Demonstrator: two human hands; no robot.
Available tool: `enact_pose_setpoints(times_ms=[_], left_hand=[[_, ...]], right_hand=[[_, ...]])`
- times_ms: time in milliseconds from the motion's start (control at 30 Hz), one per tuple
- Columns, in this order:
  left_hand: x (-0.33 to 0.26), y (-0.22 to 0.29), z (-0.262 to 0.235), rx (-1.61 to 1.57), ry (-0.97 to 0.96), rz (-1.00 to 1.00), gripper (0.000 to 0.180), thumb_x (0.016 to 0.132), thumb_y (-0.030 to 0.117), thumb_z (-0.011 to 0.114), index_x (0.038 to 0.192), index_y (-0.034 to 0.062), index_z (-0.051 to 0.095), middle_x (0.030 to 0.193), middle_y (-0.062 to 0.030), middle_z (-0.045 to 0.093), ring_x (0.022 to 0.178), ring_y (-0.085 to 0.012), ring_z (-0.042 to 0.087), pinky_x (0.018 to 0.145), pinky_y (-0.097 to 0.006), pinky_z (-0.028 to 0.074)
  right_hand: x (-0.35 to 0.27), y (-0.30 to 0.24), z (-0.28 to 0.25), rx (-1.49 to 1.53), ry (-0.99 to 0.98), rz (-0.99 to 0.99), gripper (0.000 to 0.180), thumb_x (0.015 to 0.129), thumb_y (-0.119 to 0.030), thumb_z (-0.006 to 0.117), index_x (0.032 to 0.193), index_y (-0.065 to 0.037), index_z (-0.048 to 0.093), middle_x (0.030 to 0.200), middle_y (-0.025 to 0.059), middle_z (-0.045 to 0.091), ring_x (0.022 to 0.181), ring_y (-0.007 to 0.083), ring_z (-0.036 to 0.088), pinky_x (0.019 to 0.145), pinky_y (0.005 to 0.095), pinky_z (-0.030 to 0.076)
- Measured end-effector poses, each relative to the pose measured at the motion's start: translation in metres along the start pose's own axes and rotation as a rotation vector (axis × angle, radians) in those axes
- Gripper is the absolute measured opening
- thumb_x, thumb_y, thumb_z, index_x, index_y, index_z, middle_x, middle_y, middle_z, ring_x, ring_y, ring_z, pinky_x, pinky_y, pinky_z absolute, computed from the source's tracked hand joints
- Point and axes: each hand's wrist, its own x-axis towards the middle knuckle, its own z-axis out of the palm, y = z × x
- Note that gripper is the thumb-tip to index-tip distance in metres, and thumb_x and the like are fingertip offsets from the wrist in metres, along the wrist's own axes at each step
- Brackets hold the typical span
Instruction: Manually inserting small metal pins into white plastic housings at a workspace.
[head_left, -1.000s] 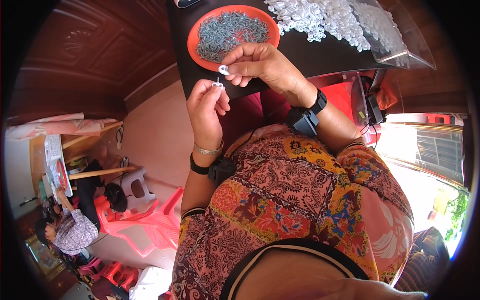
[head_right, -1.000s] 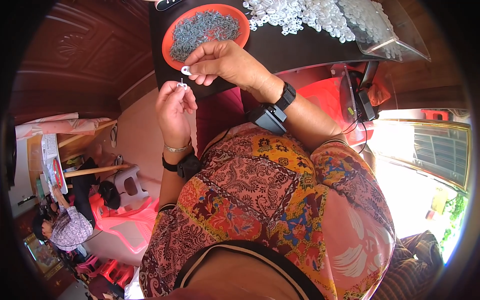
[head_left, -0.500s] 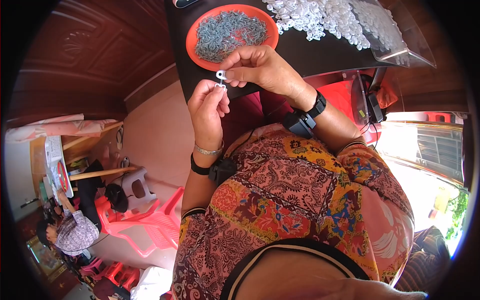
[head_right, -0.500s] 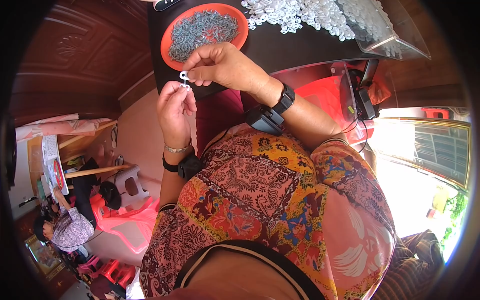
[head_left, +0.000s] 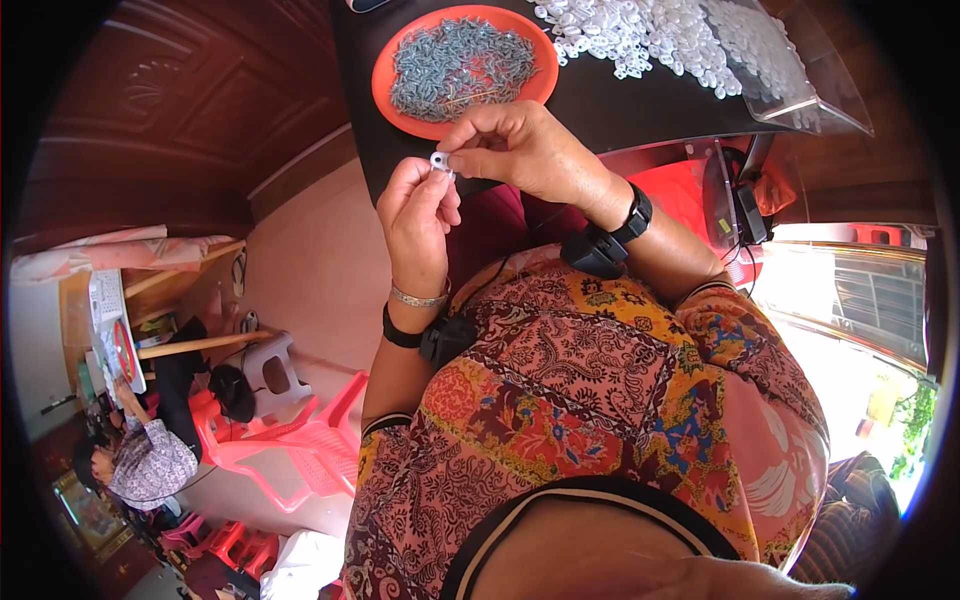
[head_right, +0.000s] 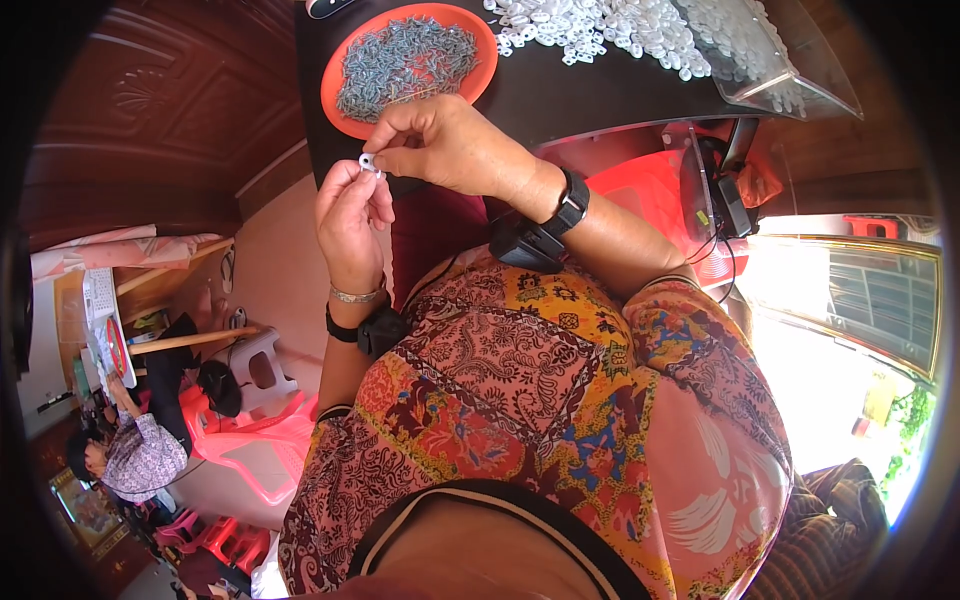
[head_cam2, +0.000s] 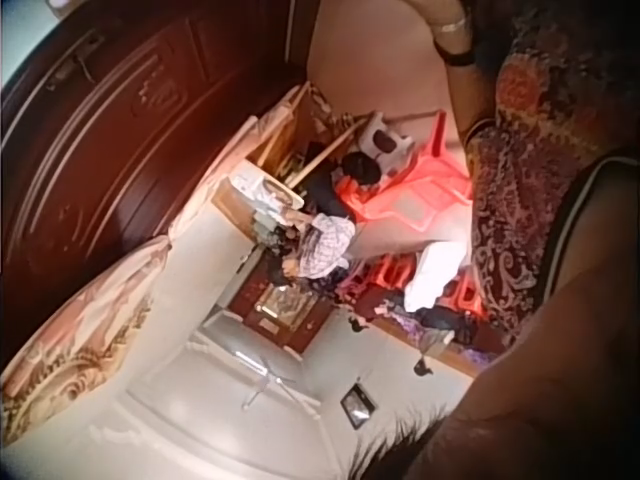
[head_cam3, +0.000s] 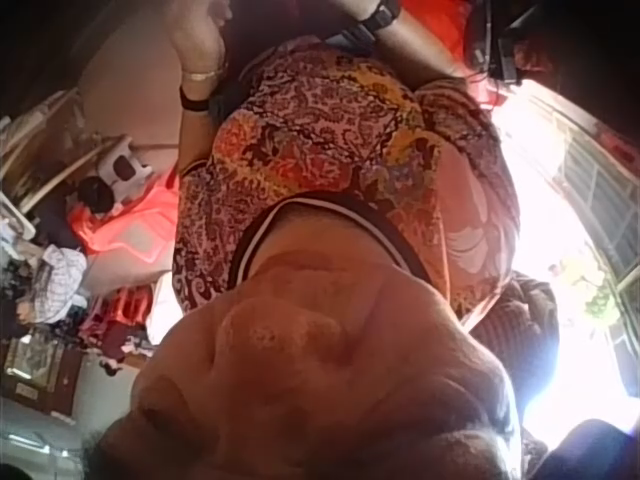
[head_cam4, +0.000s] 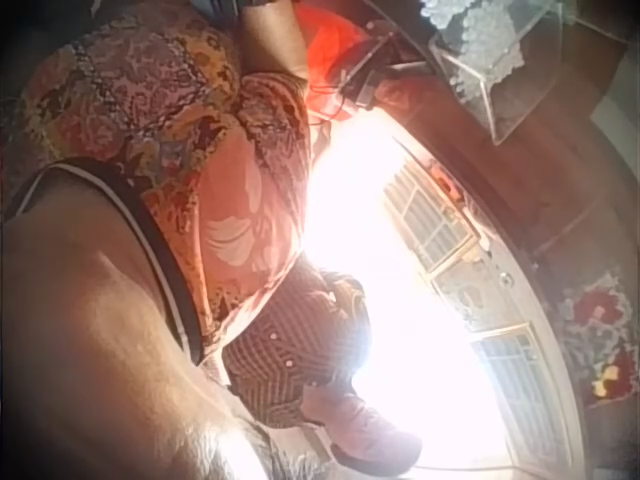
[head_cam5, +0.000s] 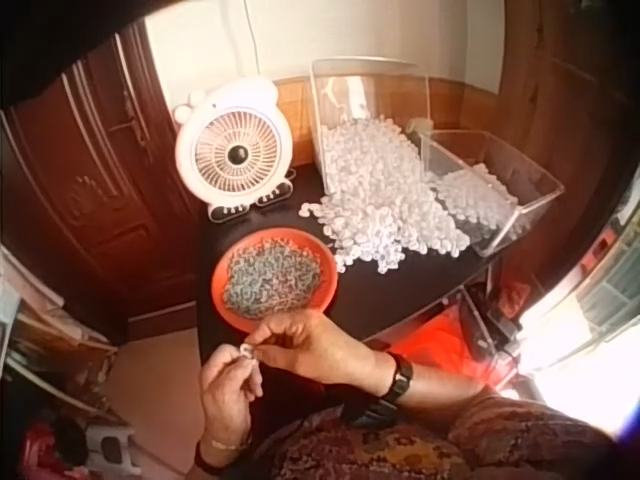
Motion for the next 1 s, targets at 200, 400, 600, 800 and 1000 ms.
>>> enact_pose_setpoints(times_ms=[200,400,600,800,1000], left_hand=[[0.001,-0.002,0.001,-0.095,0.033,-0.009,0.016,0.091,0.017,0.051,0.083,0.0035,0.055,0.064,-0.0012,0.055,0.051,-0.0055,0.046,0.046,-0.018,0.033],[0.000,0.002,0.004,-0.151,0.008,-0.089,0.021,0.091,0.023,0.049,0.090,0.0032,0.055,0.066,-0.0033,0.055,0.053,-0.0086,0.048,0.048,-0.020,0.033],[0.003,-0.003,0.001,-0.047,-0.021,-0.052,0.023,0.092,0.024,0.049,0.090,0.0027,0.055,0.066,-0.0029,0.055,0.052,-0.0085,0.050,0.048,-0.020,0.034],[0.002,-0.004,0.005,-0.071,0.041,-0.008,0.024,0.093,0.023,0.051,0.083,0.0027,0.058,0.063,-0.0018,0.055,0.049,-0.0069,0.049,0.044,-0.018,0.035],[0.001,-0.002,0.006,-0.109,0.029,-0.011,0.027,0.093,0.024,0.048,0.080,0.0020,0.056,0.062,-0.0026,0.054,0.050,-0.0085,0.051,0.045,-0.019,0.037]], right_hand=[[-0.001,-0.005,0.003,-0.126,-0.023,-0.060,0.019,0.083,-0.003,0.067,0.101,-0.001,0.062,0.087,0.0013,0.063,0.083,0.0086,0.061,0.074,0.0235,0.050],[-0.002,-0.009,-0.002,-0.222,-0.072,-0.047,0.021,0.080,-0.002,0.068,0.100,-0.002,0.062,0.085,0.0017,0.063,0.079,0.0083,0.061,0.072,0.0233,0.050],[-0.004,-0.008,0.001,-0.230,-0.036,-0.103,0.024,0.078,-0.003,0.070,0.100,-0.002,0.063,0.083,0.0017,0.062,0.076,0.0087,0.060,0.067,0.0240,0.049],[-0.003,-0.006,0.013,-0.612,0.151,-0.433,0.028,0.069,-0.010,0.073,0.095,-0.003,0.064,0.078,0.0087,0.063,0.070,0.0271,0.064,0.063,0.0348,0.051],[-0.003,-0.006,0.012,-0.565,0.110,-0.420,0.022,0.071,-0.007,0.070,0.091,-0.002,0.064,0.081,0.0113,0.064,0.073,0.0302,0.064,0.064,0.0372,0.051]])
